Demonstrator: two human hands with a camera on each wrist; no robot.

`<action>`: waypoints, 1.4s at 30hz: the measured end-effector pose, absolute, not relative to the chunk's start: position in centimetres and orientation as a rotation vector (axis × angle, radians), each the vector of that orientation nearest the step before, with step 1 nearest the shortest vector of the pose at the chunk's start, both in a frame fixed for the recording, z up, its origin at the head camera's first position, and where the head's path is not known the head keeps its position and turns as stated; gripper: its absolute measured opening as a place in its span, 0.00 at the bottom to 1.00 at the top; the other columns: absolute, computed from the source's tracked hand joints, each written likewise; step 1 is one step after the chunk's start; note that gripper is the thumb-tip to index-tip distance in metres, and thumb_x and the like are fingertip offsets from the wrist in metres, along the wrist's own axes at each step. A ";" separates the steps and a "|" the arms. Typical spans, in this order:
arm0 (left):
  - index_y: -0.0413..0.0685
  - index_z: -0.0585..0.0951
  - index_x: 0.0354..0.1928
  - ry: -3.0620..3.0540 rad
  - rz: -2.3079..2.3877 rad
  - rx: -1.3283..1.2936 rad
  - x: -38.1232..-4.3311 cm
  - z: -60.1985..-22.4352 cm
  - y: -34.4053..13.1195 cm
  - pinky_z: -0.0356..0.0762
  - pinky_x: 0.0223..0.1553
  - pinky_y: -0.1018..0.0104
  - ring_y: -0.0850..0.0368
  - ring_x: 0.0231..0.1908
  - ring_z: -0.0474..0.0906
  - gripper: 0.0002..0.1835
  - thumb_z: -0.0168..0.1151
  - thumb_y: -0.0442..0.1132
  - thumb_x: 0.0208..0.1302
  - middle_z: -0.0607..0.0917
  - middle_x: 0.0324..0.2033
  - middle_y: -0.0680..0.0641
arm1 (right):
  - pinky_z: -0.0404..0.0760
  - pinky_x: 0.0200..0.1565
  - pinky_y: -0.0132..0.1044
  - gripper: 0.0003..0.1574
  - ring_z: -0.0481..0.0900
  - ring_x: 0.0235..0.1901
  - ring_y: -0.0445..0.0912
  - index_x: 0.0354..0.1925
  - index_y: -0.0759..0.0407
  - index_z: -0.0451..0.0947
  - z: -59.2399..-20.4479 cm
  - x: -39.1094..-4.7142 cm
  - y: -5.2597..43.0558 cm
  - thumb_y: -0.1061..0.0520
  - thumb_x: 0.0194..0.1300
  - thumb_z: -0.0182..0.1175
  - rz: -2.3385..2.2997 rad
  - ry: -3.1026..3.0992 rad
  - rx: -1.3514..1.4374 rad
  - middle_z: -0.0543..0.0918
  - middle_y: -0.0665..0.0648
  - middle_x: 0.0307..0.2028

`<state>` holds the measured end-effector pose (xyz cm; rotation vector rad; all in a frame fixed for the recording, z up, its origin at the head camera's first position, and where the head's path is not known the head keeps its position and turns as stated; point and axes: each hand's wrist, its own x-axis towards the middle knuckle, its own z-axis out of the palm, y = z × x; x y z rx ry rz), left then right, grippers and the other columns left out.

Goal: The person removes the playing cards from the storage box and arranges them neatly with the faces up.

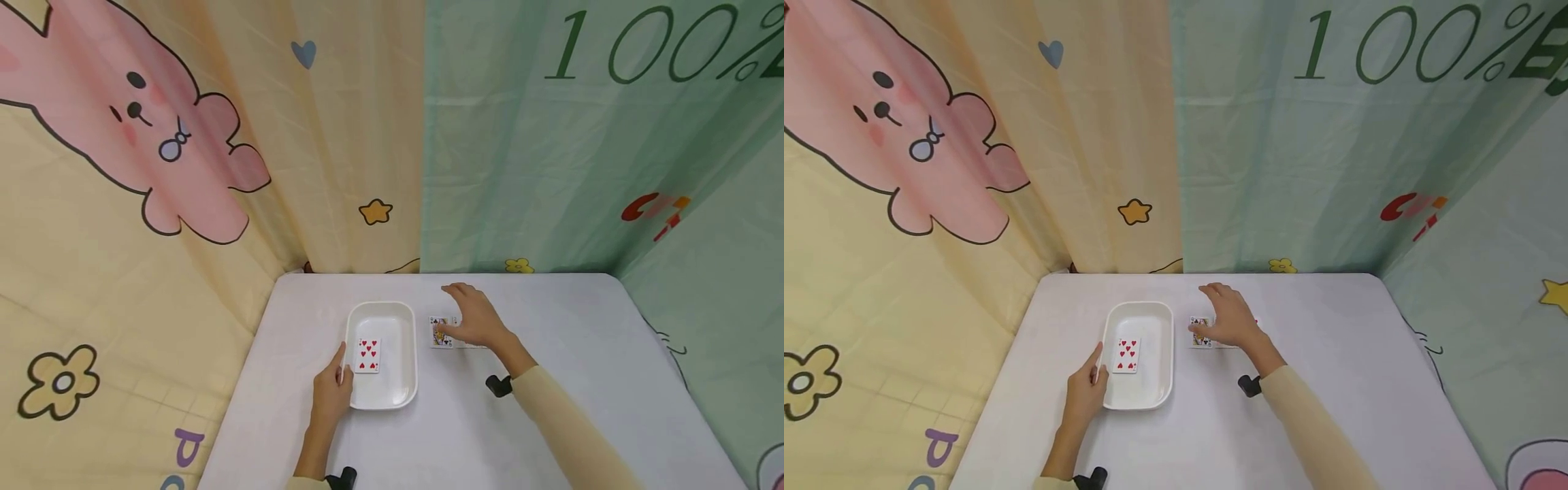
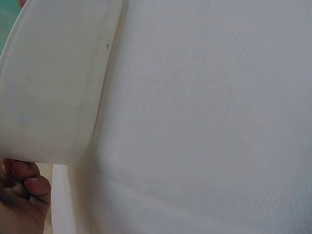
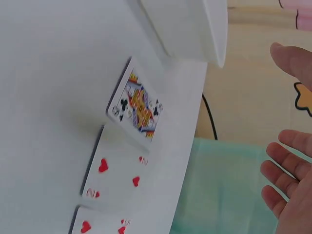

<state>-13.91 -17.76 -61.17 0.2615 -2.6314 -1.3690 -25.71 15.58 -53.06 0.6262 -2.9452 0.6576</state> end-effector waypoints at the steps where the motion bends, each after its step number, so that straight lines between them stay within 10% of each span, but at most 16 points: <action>1: 0.55 0.71 0.75 -2.632 -1.369 0.265 -13.9 -61.2 -17.7 0.65 0.23 0.71 0.61 0.21 0.62 0.30 0.60 0.34 0.72 0.67 0.20 0.52 | 0.67 0.70 0.62 0.57 0.69 0.71 0.59 0.74 0.55 0.68 -52.9 -25.8 14.9 0.27 0.57 0.68 0.660 -2.942 0.640 0.72 0.61 0.71; 42: 0.49 0.76 0.71 -2.545 -1.335 0.172 -13.9 -61.3 -17.7 0.61 0.20 0.72 0.67 0.18 0.59 0.29 0.62 0.30 0.68 0.66 0.17 0.55 | 0.75 0.65 0.48 0.69 0.71 0.67 0.51 0.73 0.56 0.66 -58.5 -24.1 -0.6 0.24 0.43 0.77 0.347 -3.179 0.972 0.71 0.56 0.69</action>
